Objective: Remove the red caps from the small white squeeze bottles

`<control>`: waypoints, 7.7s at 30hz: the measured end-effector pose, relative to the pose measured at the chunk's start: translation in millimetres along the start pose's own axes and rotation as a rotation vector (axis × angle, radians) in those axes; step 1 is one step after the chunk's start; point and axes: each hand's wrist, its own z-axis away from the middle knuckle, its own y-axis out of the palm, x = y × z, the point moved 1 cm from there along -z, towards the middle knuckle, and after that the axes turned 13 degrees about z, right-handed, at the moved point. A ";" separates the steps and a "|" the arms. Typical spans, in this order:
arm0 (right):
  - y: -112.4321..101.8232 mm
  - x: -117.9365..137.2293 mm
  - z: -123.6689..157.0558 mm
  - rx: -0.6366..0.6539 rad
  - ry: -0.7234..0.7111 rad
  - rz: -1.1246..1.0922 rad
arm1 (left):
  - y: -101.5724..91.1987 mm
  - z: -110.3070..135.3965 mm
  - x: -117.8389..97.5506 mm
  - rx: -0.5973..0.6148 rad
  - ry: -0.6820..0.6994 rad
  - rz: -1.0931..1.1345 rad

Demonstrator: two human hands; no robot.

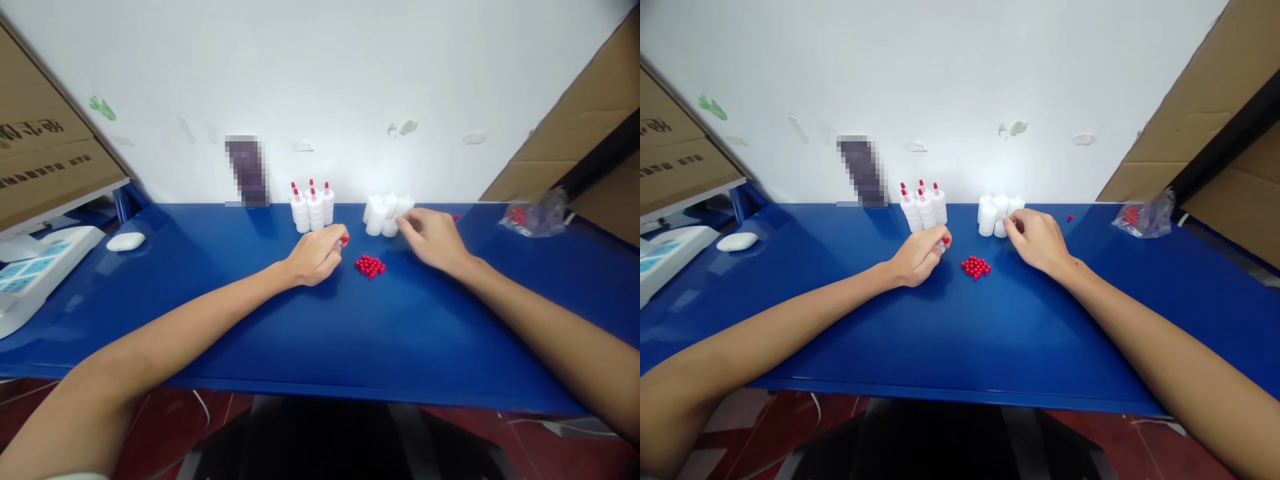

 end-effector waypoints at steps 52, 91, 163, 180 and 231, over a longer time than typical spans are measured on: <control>-6.6 20.3 10.5 0.481 -0.376 0.135 | 2.3 -0.3 3.1 0.009 0.049 -0.015; -24.2 58.3 36.2 -0.135 -0.549 -0.252 | 3.3 0.1 9.0 -0.035 0.043 0.100; -3.0 14.9 7.5 0.385 -0.281 -0.004 | 5.8 -0.3 2.3 0.013 0.171 -0.126; -5.3 11.3 3.1 0.408 -0.189 -0.190 | 5.1 -1.4 2.5 0.073 0.055 -0.044; -23.2 65.0 30.7 0.258 -0.369 -0.334 | 4.8 -3.1 0.8 0.214 0.017 -0.115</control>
